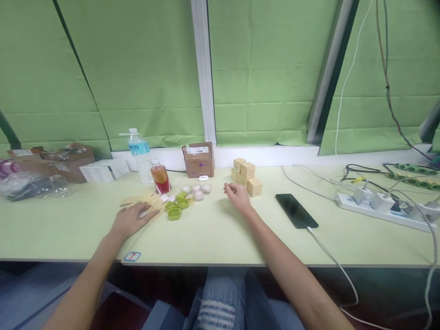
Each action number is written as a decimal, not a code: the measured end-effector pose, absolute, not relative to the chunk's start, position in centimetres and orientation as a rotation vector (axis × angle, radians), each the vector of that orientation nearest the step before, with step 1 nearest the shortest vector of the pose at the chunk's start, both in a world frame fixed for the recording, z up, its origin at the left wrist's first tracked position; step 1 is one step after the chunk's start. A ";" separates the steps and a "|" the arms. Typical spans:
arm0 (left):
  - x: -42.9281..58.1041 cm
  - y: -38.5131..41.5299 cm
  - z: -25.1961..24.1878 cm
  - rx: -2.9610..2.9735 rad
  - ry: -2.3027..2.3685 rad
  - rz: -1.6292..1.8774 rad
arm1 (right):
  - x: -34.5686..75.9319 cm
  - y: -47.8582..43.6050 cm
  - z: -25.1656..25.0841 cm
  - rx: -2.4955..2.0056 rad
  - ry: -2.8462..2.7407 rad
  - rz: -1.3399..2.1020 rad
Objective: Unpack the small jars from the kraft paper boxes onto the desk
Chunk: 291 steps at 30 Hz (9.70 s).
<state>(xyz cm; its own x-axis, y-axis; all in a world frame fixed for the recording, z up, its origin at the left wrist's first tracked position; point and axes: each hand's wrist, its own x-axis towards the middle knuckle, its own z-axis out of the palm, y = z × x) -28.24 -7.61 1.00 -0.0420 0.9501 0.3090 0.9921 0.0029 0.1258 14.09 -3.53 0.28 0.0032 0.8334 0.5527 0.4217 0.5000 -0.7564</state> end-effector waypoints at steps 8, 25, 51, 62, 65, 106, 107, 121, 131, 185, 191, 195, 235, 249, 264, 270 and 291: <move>-27.9 -7.6 1.2 -1.867 -2.258 -0.591 | 18.1 -2.2 -0.3 -1.510 -1.154 -0.092; -21.7 -10.0 2.5 -1.610 -1.536 -1.101 | 16.3 -2.5 -1.4 -1.168 -1.324 0.398; -2.1 -2.3 -3.1 -2.631 -1.822 -2.082 | 14.1 -2.9 -2.4 -1.093 -2.049 0.280; -2.2 -3.2 -1.9 -2.823 -1.761 -2.214 | 14.7 -2.6 -2.4 -1.102 -2.039 0.196; -2.1 -3.3 -1.9 -2.814 -1.762 -2.225 | 14.7 -2.5 -2.4 -1.119 -2.040 0.183; -2.8 -5.0 -0.8 -2.408 -1.214 -1.138 | 14.7 -2.2 -2.8 -1.208 -1.926 0.170; -2.8 -5.0 -0.9 -2.397 -1.222 -1.145 | 14.7 -2.3 -2.8 -1.223 -1.920 0.170; -3.0 -4.2 -1.5 -2.381 -1.278 -1.111 | 14.6 -2.8 -2.1 -1.331 -1.912 0.172; -3.5 -3.3 -1.9 -2.370 -1.371 -1.246 | 14.4 -2.8 -2.2 -1.259 -1.968 0.153; -2.6 -3.3 -0.3 -2.096 -1.721 -2.841 | 12.3 -4.9 0.0 -0.885 -2.044 0.026; -2.0 -5.0 -0.2 -2.274 -1.488 -2.370 | 12.3 -4.7 -0.2 -1.084 -1.950 0.010; -1.3 -5.6 -0.4 -2.537 -1.360 -2.144 | 12.7 -4.4 -0.3 -1.147 -1.879 -0.008; -1.7 -4.7 0.8 -2.374 -1.502 -2.744 | 11.6 -5.2 0.4 -0.614 -1.844 0.215; -3.0 -3.7 0.4 -1.835 -1.516 -2.745 | 11.2 -3.6 -1.9 -0.964 -2.022 0.054; -2.2 -4.3 0.1 -2.265 -1.406 -2.714 | 11.5 -4.8 -0.1 -0.782 -1.903 0.049; -2.0 -4.1 -0.1 -2.328 -1.444 -2.739 | 11.6 -4.3 -0.5 -0.792 -1.800 0.209; -2.7 -3.4 -0.7 -2.161 -1.562 -2.854 | 11.8 -3.2 -2.1 -0.707 -1.833 0.225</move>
